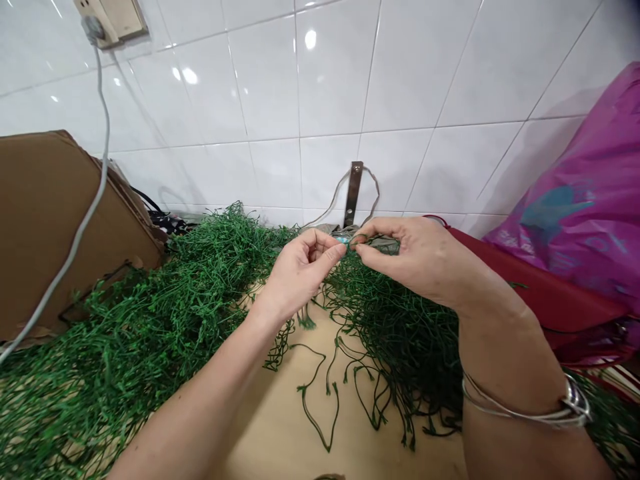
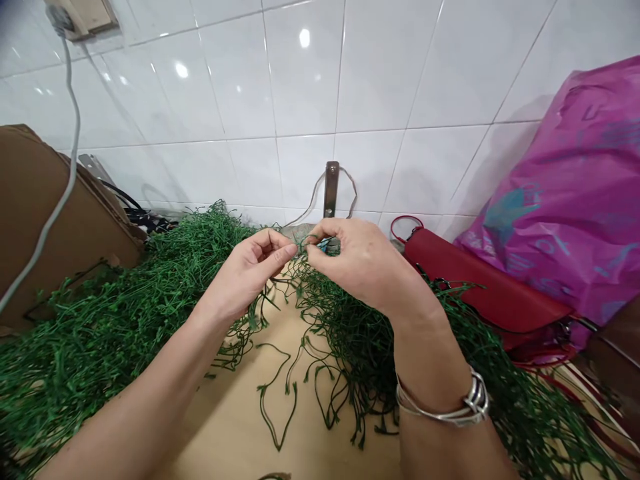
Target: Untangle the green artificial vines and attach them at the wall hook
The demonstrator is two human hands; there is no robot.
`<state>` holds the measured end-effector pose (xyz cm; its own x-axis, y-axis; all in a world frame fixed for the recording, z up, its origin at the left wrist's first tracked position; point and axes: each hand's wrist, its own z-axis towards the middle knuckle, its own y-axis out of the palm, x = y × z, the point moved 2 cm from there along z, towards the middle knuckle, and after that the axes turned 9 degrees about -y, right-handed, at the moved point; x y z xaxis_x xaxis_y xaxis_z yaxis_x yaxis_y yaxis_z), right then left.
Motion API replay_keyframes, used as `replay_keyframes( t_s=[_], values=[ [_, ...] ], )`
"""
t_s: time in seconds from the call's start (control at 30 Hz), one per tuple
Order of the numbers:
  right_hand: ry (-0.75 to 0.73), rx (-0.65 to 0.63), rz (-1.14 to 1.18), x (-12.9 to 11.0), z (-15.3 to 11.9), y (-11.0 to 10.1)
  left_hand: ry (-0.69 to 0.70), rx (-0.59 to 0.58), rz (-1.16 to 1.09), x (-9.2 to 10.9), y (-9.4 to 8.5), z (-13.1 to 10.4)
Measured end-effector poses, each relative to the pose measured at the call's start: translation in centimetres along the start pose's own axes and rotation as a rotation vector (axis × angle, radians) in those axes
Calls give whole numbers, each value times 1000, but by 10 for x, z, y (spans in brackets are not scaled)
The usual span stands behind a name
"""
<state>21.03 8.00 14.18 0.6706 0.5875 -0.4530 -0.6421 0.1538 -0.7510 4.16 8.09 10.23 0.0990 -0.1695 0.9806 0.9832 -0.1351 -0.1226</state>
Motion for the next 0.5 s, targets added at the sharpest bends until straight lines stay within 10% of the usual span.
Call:
replay_keyframes(
  t_s=[0.13, 0.3, 0.5],
  values=[
    [-91, 154, -206, -1, 6, 8, -34, 6, 4, 0, 4, -3],
    [262, 339, -348, 43, 3, -17, -53, 12, -82, 6, 0, -7],
    [442, 100, -610, 62, -29, -63, -89, -2, -190, 6, 1, -6]
  ],
)
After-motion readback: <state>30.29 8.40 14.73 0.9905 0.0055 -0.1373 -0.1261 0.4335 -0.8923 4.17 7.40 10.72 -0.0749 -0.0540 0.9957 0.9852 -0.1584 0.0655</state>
